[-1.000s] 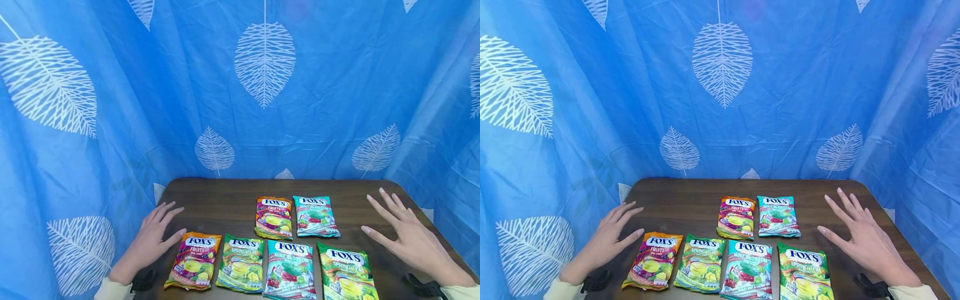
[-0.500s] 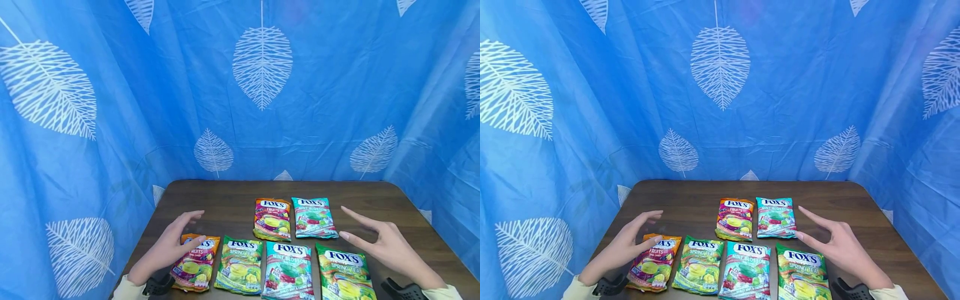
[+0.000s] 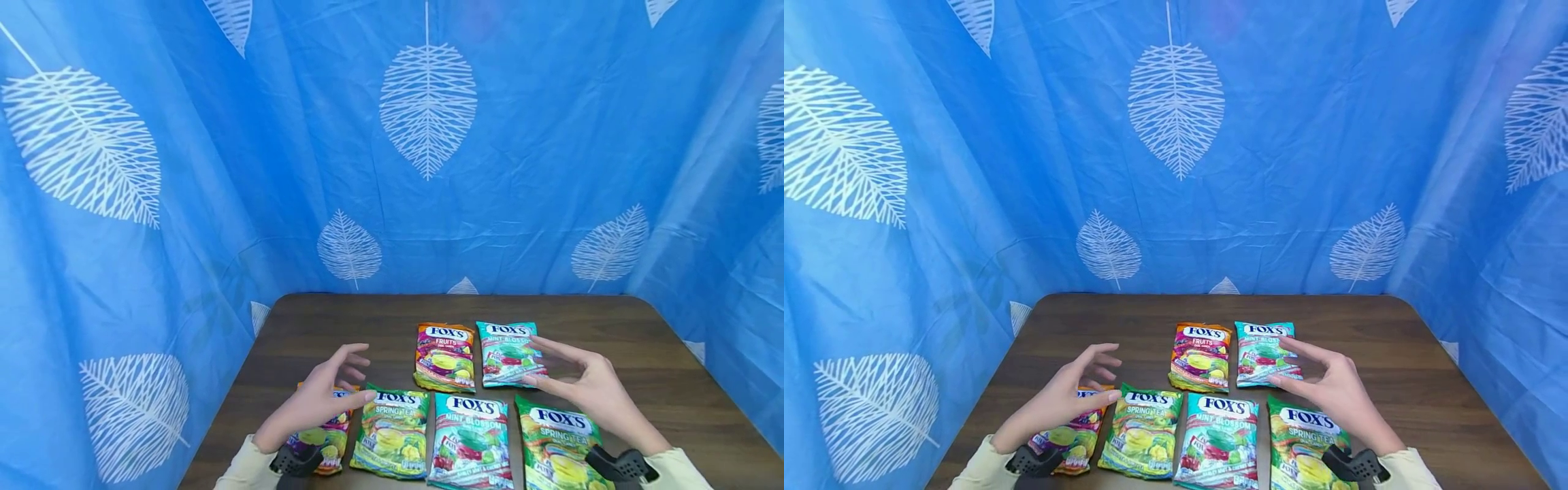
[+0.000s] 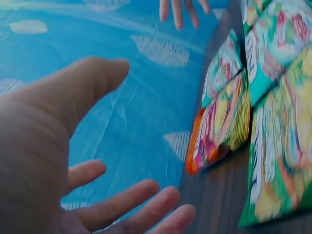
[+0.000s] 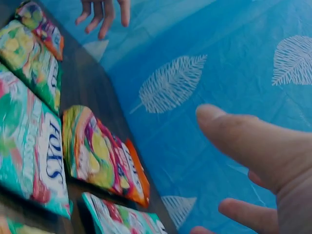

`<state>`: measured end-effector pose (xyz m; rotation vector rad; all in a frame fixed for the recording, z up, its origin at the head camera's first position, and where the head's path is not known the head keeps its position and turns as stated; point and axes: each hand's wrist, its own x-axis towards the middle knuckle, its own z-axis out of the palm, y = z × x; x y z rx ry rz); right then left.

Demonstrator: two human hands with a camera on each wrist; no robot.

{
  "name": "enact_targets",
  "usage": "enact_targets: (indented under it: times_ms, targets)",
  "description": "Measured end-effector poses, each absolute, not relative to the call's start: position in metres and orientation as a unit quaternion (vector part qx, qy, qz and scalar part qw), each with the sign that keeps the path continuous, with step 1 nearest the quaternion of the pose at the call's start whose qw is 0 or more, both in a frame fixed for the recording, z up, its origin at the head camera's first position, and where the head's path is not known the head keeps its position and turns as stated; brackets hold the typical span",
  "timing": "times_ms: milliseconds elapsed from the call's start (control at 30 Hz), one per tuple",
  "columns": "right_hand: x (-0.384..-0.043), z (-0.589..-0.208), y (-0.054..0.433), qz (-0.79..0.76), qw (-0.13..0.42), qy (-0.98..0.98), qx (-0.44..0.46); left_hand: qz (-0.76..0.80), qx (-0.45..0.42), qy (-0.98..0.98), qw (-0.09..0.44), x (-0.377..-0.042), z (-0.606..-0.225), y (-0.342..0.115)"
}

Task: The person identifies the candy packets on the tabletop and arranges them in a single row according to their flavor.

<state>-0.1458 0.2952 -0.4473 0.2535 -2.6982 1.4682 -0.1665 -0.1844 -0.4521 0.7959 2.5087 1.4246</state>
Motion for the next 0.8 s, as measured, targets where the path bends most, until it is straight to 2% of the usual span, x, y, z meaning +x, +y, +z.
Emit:
enact_targets:
  times_ms: [433, 800]
  targets:
    - [-0.175, -0.475, 0.249, 0.594, -0.009, -0.801, 0.071, 0.501, 0.22, 0.828, 0.118, -0.183, -0.458, -0.146]
    - [-0.197, -0.491, 0.219, 0.606, -0.037, -0.794, 0.037, 0.49, 0.192, 0.836, 0.155, -0.207, -0.474, -0.121]
